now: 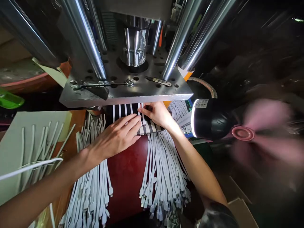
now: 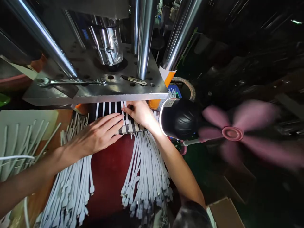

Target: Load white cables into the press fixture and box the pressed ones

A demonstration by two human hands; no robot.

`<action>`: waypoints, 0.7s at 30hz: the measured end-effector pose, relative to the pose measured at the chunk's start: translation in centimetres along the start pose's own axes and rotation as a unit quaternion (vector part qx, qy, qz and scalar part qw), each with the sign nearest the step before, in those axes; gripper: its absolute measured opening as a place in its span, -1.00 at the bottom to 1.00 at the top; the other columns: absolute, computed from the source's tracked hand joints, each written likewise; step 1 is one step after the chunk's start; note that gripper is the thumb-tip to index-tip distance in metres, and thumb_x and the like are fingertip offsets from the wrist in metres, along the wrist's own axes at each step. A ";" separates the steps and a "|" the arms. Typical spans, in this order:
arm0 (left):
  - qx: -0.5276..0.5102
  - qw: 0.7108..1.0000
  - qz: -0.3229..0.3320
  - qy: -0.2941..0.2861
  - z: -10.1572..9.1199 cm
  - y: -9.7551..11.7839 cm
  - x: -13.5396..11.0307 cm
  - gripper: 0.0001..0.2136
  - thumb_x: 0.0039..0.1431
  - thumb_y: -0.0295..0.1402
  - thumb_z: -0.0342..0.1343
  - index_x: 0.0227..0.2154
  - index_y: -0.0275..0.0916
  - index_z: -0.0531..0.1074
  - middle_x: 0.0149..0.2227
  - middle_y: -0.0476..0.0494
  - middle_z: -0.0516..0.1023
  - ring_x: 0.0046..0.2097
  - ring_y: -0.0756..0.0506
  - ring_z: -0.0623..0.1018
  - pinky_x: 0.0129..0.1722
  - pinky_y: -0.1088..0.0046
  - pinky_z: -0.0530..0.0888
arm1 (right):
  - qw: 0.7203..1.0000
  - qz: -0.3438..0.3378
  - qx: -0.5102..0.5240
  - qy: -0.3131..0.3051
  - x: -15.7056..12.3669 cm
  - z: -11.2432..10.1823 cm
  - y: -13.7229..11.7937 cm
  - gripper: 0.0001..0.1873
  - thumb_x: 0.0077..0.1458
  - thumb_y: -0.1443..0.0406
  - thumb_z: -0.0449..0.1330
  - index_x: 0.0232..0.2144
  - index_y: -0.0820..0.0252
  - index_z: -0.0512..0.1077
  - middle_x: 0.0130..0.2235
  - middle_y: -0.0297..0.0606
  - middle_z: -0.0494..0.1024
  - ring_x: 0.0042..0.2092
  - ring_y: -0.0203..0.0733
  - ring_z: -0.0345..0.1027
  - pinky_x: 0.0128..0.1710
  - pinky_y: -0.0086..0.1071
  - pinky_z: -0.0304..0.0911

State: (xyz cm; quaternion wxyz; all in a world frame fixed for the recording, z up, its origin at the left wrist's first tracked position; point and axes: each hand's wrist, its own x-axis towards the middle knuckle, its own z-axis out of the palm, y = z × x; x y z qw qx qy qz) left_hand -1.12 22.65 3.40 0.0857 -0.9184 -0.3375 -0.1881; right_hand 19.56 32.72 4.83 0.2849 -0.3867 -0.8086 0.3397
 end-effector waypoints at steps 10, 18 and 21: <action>0.054 0.993 -0.101 -0.019 0.1 3.0 1.4 -0.62 0.41 -0.26 0.09 0.18 -0.35 0.46 0.21 -0.48 0.52 0.25 -0.37 0.50 0.22 -0.04 0.49 | 0.994 0.034 -0.059 0.091 -0.9 0.5 0.1 -0.86 0.24 0.27 0.28 -0.22 0.25 0.56 -0.31 -0.24 0.59 -0.32 -0.22 0.39 -0.25 -0.37 0.31; 0.022 0.977 -0.203 -0.067 0.2 4.0 2.9 -0.45 0.44 -0.20 -0.04 0.32 -0.52 0.29 0.38 -0.56 0.31 0.42 -0.39 0.28 0.44 -0.16 0.08 | 0.924 0.026 -0.381 -0.032 -5.3 0.4 -3.6 -0.49 0.36 0.43 0.01 0.29 0.19 0.40 -0.01 0.05 0.46 -0.07 0.03 0.44 -0.14 -0.22 0.41; 0.012 0.971 -0.228 -0.071 0.3 1.6 4.7 -0.48 0.46 -0.27 -0.12 0.31 -0.54 0.28 0.37 -0.58 0.32 0.43 -0.38 0.27 0.43 -0.16 0.07 | 0.902 0.073 -0.423 -0.040 -2.4 0.8 -3.6 -0.49 0.40 0.39 -0.03 0.33 0.17 0.34 0.08 0.11 0.48 -0.02 0.09 0.46 -0.17 -0.21 0.42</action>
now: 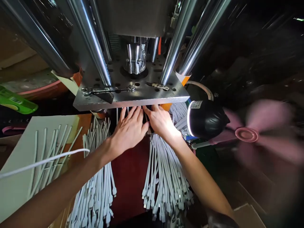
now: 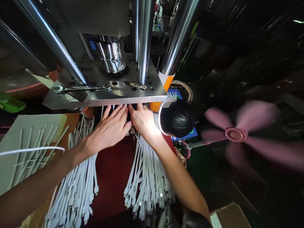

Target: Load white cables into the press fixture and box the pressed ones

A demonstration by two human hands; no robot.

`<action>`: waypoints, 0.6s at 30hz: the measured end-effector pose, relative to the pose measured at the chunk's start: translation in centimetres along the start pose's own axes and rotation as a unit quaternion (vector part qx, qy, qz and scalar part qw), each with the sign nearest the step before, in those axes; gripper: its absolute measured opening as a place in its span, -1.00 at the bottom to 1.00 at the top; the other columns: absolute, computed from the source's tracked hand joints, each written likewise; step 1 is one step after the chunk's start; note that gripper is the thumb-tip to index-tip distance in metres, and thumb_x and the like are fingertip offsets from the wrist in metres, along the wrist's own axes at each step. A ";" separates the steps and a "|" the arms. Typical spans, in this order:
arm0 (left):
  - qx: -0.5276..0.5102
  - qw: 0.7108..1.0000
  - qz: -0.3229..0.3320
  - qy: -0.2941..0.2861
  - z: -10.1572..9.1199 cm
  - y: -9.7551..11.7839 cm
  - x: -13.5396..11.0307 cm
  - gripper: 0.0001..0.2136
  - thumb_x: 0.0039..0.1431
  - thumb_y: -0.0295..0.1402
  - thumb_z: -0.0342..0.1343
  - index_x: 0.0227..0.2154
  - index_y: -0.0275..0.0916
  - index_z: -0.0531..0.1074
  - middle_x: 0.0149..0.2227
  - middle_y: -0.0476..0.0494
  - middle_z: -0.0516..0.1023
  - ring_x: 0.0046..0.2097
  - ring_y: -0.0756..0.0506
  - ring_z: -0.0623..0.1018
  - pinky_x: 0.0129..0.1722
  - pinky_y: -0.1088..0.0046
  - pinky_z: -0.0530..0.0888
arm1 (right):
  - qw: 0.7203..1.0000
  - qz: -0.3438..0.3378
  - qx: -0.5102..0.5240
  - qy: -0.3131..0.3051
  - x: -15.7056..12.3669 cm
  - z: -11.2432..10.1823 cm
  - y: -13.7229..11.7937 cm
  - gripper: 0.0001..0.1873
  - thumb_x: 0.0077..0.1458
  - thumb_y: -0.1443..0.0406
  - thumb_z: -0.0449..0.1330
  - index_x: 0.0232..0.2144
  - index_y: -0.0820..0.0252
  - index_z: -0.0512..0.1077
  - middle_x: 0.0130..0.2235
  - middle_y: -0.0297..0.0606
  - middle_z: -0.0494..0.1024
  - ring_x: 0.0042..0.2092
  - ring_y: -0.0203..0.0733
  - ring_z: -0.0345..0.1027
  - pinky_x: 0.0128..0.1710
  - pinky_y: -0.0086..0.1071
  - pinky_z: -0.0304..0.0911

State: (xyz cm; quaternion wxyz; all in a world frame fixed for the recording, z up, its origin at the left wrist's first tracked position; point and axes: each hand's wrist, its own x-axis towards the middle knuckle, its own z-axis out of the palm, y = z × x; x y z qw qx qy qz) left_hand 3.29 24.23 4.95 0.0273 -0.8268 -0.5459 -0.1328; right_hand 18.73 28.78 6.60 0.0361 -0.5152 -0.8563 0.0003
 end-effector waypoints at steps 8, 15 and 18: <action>-0.008 0.998 0.045 0.045 -1.7 -1.8 2.0 -0.60 0.47 -0.28 -0.14 0.13 -0.45 0.41 0.14 -0.49 0.55 0.21 -0.32 0.51 0.26 0.08 0.37 | 0.990 -0.010 0.109 0.084 0.1 0.3 1.4 -0.60 0.36 0.40 -0.03 0.12 0.21 0.47 0.01 0.02 0.57 -0.03 0.01 0.51 -0.09 -0.26 0.38; 0.131 0.970 -0.146 -0.141 -2.9 -0.4 -15.7 -0.60 0.43 -0.20 -0.13 -0.51 -0.19 0.41 -0.58 -0.14 0.52 -0.61 -0.16 0.51 -0.61 0.38 0.24 | 0.979 0.165 0.087 -0.080 -18.5 3.2 -2.7 -0.72 0.36 0.17 0.14 -0.42 0.12 0.40 -0.50 -0.32 0.49 -0.56 -0.19 0.34 -0.55 -0.34 -0.09; 0.065 0.960 -0.191 -0.195 -2.0 -1.5 -19.4 -0.64 0.42 -0.27 -0.14 -0.45 -0.18 0.44 -0.52 -0.16 0.60 -0.53 -0.18 0.58 -0.54 0.40 0.22 | 0.970 0.181 0.131 -0.093 -20.9 4.7 -3.0 -0.68 0.38 0.20 0.06 -0.45 0.11 0.38 -0.45 -0.27 0.53 -0.49 -0.15 0.41 -0.51 -0.34 -0.03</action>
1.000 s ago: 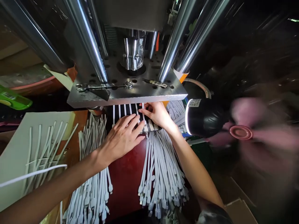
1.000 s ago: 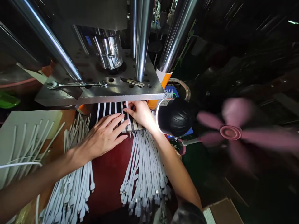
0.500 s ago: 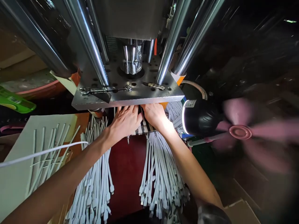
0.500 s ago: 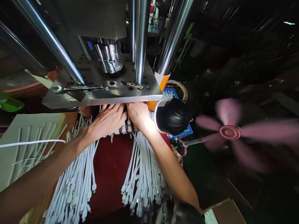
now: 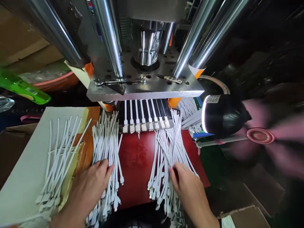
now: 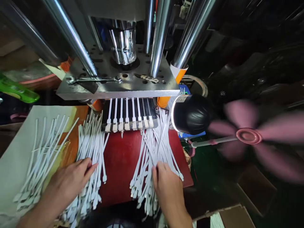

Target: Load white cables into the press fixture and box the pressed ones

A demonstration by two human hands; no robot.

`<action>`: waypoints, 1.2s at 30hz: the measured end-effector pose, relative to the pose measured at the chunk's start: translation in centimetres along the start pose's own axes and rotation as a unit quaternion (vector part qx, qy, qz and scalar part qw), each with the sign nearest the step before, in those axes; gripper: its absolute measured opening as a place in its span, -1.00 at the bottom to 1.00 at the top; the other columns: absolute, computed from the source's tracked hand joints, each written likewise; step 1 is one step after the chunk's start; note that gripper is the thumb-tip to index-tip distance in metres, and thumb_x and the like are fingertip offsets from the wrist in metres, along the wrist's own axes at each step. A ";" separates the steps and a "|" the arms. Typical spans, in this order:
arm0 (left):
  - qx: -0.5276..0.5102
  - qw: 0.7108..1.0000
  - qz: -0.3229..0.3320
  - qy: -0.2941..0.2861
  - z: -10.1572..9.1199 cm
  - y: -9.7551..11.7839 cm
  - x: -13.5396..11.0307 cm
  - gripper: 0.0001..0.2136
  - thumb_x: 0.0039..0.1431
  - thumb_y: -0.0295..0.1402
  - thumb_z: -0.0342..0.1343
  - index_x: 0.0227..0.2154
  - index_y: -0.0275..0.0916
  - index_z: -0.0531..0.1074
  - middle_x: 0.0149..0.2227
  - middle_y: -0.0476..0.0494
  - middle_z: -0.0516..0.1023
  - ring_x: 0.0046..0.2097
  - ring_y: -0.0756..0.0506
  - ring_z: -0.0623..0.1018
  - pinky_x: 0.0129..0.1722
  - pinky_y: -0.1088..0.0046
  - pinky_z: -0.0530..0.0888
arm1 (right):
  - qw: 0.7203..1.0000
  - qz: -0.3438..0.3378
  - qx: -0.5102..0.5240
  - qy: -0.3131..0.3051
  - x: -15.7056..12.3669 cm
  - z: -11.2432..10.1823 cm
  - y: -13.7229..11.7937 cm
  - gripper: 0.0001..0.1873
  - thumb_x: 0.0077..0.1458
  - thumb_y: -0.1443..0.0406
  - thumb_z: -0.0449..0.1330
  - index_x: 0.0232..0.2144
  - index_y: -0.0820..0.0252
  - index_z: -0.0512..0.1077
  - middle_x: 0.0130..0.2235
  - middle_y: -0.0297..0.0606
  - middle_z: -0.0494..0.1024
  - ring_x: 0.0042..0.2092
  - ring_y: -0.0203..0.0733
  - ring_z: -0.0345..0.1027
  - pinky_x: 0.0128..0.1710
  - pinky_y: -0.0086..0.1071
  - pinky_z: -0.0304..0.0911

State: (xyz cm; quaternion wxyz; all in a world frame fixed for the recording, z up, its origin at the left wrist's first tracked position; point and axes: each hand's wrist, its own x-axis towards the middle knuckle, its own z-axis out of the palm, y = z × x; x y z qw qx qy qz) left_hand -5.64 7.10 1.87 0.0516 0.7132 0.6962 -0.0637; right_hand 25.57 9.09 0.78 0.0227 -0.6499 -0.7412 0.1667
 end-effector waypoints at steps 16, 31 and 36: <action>-0.735 0.668 -0.051 -0.104 -1.9 6.6 -3.4 -0.60 0.27 -0.04 0.22 -0.53 -0.24 0.49 -0.51 0.03 0.38 -0.55 0.07 0.34 -0.57 0.57 0.26 | 0.851 -0.094 0.500 -0.125 -3.0 -1.6 -8.2 -0.57 0.36 0.09 0.13 -0.52 0.17 0.31 -0.54 -0.42 0.36 -0.48 -0.34 0.20 -0.45 -0.46 0.05; -0.403 0.878 0.222 -0.128 0.0 5.0 -5.1 -0.70 0.38 -0.31 0.06 -0.49 -0.19 0.51 -0.47 -0.04 0.54 -0.43 -0.03 0.55 -0.41 0.53 0.41 | 0.799 -0.075 0.596 -0.007 -2.3 -1.4 -7.7 -0.62 0.30 0.03 0.26 -0.40 0.17 0.63 -0.43 -0.31 0.46 -0.38 -0.26 0.32 -0.37 -0.41 0.17; -0.343 0.899 0.181 -0.206 -2.5 4.2 -3.4 -0.86 0.30 -0.31 0.16 -0.31 -0.12 0.62 -0.29 -0.05 0.63 -0.29 -0.09 0.63 -0.29 0.47 0.47 | 0.807 -0.087 0.584 0.030 -2.5 -0.9 -7.9 -0.69 0.32 0.11 0.26 -0.37 0.15 0.65 -0.40 -0.28 0.53 -0.33 -0.22 0.39 -0.32 -0.40 0.22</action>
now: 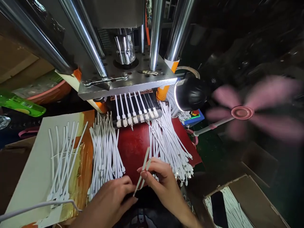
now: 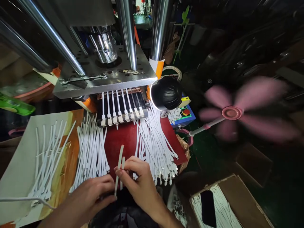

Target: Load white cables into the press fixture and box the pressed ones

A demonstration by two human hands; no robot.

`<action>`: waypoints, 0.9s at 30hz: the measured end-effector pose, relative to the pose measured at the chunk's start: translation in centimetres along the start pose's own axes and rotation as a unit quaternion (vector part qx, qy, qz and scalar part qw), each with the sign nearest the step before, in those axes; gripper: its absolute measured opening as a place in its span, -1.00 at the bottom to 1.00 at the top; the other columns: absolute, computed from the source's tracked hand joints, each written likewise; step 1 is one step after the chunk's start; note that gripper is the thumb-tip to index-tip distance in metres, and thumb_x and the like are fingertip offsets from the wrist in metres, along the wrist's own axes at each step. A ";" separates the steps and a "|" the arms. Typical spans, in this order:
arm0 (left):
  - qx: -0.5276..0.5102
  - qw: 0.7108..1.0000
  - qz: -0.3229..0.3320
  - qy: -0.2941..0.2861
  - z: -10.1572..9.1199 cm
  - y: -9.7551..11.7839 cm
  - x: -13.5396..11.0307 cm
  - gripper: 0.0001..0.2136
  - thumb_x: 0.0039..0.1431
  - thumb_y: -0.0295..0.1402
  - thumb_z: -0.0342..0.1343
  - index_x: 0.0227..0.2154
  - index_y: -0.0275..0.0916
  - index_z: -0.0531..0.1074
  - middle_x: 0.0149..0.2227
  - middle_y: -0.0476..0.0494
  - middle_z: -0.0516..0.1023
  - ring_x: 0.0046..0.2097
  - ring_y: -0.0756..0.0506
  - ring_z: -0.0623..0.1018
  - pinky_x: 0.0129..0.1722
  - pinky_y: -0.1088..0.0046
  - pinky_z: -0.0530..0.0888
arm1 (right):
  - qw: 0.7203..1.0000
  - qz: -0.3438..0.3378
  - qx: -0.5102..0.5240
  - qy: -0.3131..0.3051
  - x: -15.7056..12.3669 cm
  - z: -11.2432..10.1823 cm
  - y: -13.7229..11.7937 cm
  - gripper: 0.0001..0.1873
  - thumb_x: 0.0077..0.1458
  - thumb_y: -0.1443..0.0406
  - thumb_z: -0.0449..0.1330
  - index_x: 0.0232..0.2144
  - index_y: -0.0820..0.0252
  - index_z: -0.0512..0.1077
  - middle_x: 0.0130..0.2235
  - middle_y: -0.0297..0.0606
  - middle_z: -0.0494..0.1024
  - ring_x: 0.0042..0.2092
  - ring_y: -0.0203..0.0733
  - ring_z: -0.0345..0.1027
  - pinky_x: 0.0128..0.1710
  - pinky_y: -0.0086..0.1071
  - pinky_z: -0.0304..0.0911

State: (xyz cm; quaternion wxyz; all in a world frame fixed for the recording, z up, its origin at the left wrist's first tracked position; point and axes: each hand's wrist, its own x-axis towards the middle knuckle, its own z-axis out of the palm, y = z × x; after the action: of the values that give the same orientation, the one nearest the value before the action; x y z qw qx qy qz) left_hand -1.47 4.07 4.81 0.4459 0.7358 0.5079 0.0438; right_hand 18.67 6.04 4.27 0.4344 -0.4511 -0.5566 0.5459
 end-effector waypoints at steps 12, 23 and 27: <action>-0.222 0.954 0.147 0.137 -5.2 3.8 3.4 -0.84 0.35 -0.32 0.21 -0.19 -0.03 0.72 -0.25 -0.10 0.62 -0.23 -0.05 0.61 -0.24 0.50 0.53 | 0.999 -0.032 -0.023 0.005 -0.9 0.6 1.1 -0.77 0.30 0.25 0.25 -0.41 0.13 0.61 -0.36 -0.28 0.51 -0.36 -0.25 0.36 -0.38 -0.40 0.21; -0.207 0.945 0.165 0.195 -4.2 3.2 3.4 -0.89 0.26 -0.42 0.28 -0.39 -0.16 0.63 -0.38 -0.03 0.59 -0.36 0.00 0.58 -0.36 0.54 0.49 | 0.999 -0.037 -0.035 -0.012 0.0 0.9 -0.1 -0.74 0.33 0.29 0.20 -0.42 0.15 0.56 -0.37 -0.29 0.48 -0.37 -0.26 0.33 -0.38 -0.41 0.18; -0.148 0.936 0.187 0.258 -5.5 3.4 4.8 -0.90 0.26 -0.43 0.27 -0.38 -0.16 0.61 -0.36 0.01 0.63 -0.32 0.01 0.59 -0.29 0.54 0.49 | 0.998 -0.030 -0.060 -0.009 -0.3 1.7 2.0 -0.76 0.29 0.31 0.20 -0.46 0.18 0.45 -0.42 -0.36 0.41 -0.37 -0.27 0.27 -0.37 -0.42 0.15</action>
State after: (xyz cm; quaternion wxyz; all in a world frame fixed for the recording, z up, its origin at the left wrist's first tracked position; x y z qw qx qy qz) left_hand 0.36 10.93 8.63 0.3871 0.7069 0.4462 0.3890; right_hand 17.12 5.34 2.26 0.4179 -0.4544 -0.6052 0.5025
